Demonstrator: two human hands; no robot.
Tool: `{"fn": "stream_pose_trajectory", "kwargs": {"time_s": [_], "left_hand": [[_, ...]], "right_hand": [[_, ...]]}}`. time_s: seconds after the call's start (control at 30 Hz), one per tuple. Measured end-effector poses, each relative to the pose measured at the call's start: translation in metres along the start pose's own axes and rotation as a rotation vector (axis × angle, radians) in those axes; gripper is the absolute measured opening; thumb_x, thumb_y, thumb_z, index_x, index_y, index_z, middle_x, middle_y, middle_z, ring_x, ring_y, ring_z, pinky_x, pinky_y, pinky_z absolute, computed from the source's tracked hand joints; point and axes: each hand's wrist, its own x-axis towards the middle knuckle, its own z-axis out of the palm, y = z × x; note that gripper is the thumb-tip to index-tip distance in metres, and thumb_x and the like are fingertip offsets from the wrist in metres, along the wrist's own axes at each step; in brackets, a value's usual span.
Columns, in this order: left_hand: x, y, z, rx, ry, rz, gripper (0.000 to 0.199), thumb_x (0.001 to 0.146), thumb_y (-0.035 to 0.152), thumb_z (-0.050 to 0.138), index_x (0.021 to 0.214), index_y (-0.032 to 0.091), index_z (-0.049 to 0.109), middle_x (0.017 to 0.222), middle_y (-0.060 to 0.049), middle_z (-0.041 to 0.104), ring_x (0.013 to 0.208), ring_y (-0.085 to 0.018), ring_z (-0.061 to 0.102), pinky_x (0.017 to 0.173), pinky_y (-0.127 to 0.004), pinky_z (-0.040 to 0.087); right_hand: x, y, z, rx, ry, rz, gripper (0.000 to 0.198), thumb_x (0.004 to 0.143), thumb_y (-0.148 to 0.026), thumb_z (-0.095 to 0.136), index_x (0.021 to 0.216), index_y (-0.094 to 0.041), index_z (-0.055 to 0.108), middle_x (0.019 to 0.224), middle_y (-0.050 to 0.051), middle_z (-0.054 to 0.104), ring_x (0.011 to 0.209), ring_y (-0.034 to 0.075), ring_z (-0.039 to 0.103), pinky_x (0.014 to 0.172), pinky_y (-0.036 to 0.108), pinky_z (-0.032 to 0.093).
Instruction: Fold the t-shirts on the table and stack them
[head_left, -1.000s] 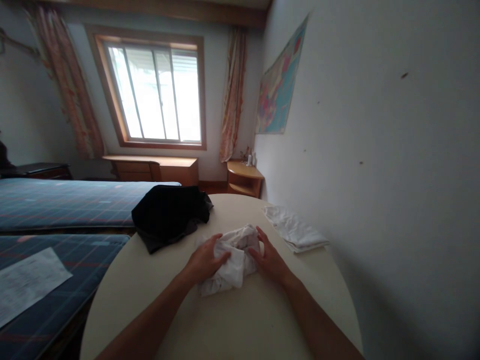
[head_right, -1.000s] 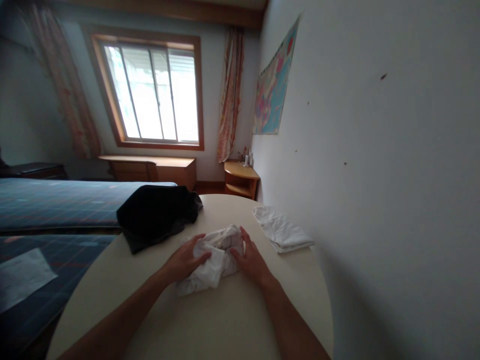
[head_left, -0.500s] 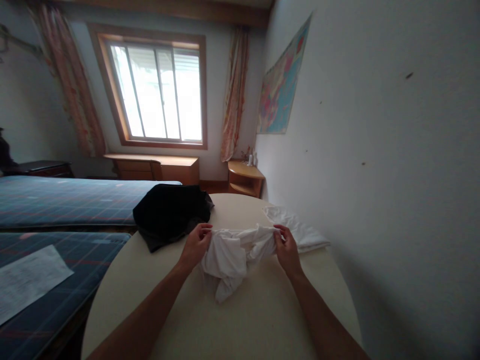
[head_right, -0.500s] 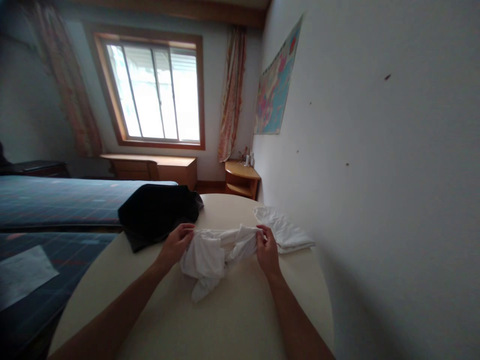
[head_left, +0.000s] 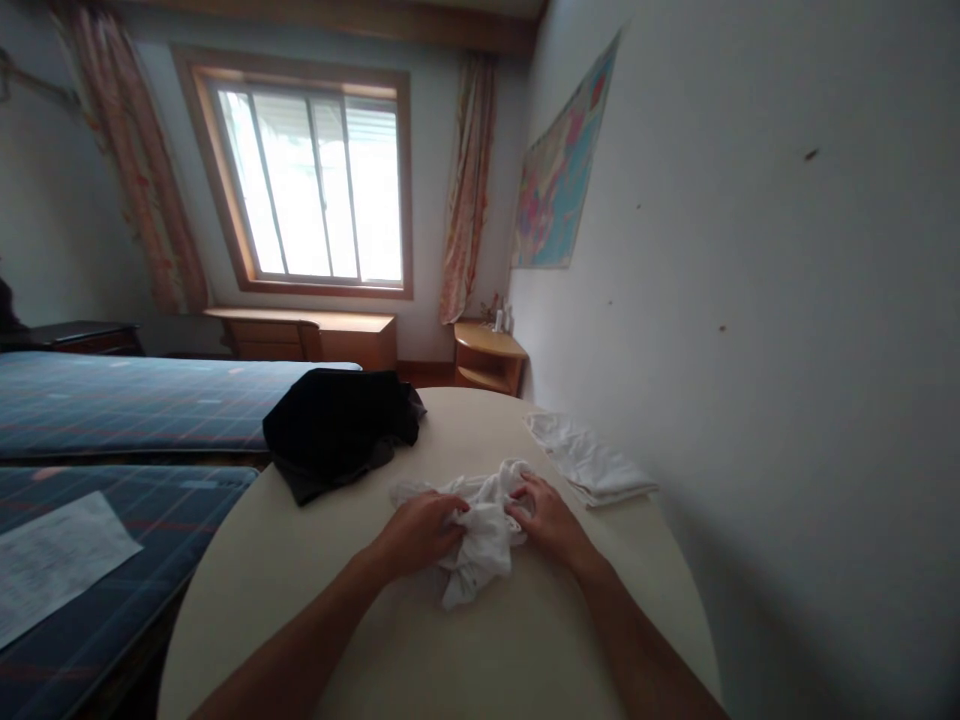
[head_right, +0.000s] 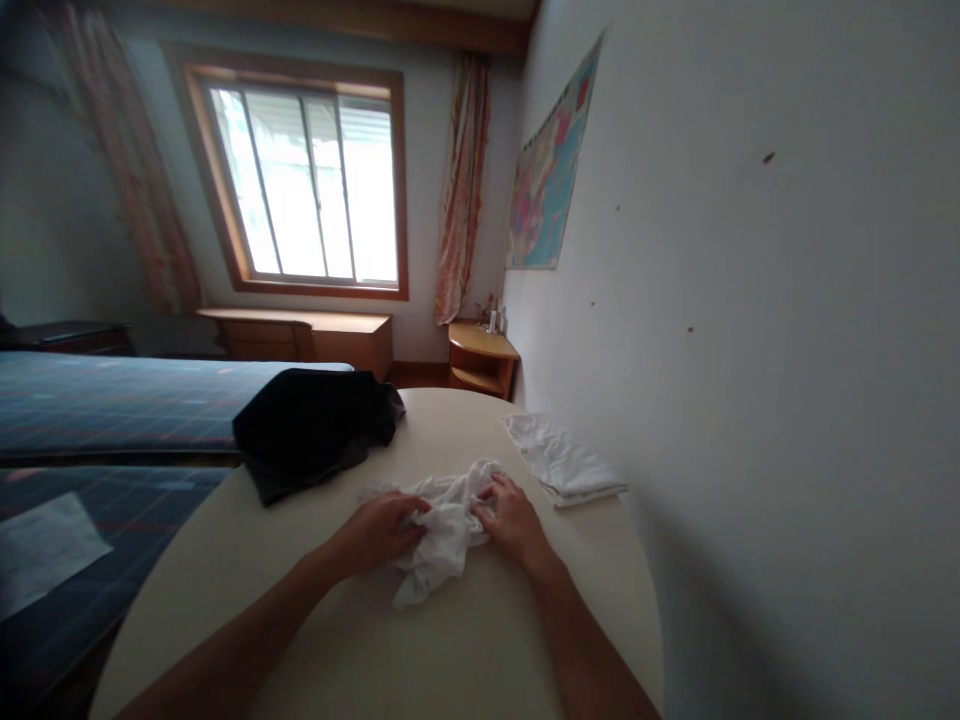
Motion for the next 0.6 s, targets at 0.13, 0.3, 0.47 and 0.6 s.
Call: {"fn": "stream_pose_trajectory", "kwargs": {"time_s": [0.13, 0.3, 0.47, 0.6], "left_hand": [[0.008, -0.018, -0.021, -0.063, 0.265, -0.172, 0.024, 0.078, 0.025, 0.052, 0.094, 0.022, 0.069, 0.084, -0.002, 0.07, 0.078, -0.019, 0.063, 0.074, -0.028, 0.046], [0.015, -0.058, -0.047, -0.266, 0.715, -0.37, 0.026, 0.077, 0.03, 0.048, 0.096, 0.018, 0.062, 0.084, -0.002, 0.066, 0.076, -0.018, 0.061, 0.07, -0.027, 0.048], [0.017, -0.062, -0.044, -0.172, 0.879, -0.346, 0.033, 0.079, 0.031, 0.053, 0.107, 0.015, 0.059, 0.101, -0.009, 0.063, 0.084, -0.02, 0.061, 0.077, -0.032, 0.051], [0.011, -0.034, -0.013, -0.016, 0.47, -0.046, 0.039, 0.086, 0.032, 0.054, 0.123, 0.023, 0.059, 0.119, -0.008, 0.062, 0.095, -0.02, 0.062, 0.091, -0.034, 0.05]], "right_hand": [[0.004, 0.002, -0.008, 0.065, 0.056, 0.083, 0.017, 0.085, -0.038, 0.055, 0.085, -0.023, 0.063, 0.105, 0.011, 0.072, 0.101, 0.027, 0.067, 0.09, 0.04, 0.048], [0.011, 0.004, -0.022, 0.141, 0.342, 0.221, 0.032, 0.089, -0.052, 0.045, 0.095, -0.022, 0.057, 0.084, 0.009, 0.071, 0.078, 0.025, 0.069, 0.075, 0.038, 0.052], [0.011, 0.006, -0.026, 0.188, 0.384, 0.195, 0.037, 0.091, -0.044, 0.041, 0.116, -0.02, 0.054, 0.097, 0.011, 0.07, 0.083, 0.025, 0.068, 0.073, 0.039, 0.054], [0.007, 0.0, -0.02, 0.077, 0.255, -0.071, 0.039, 0.082, -0.031, 0.052, 0.119, -0.022, 0.06, 0.136, 0.012, 0.054, 0.126, 0.026, 0.051, 0.105, 0.045, 0.043]]}}
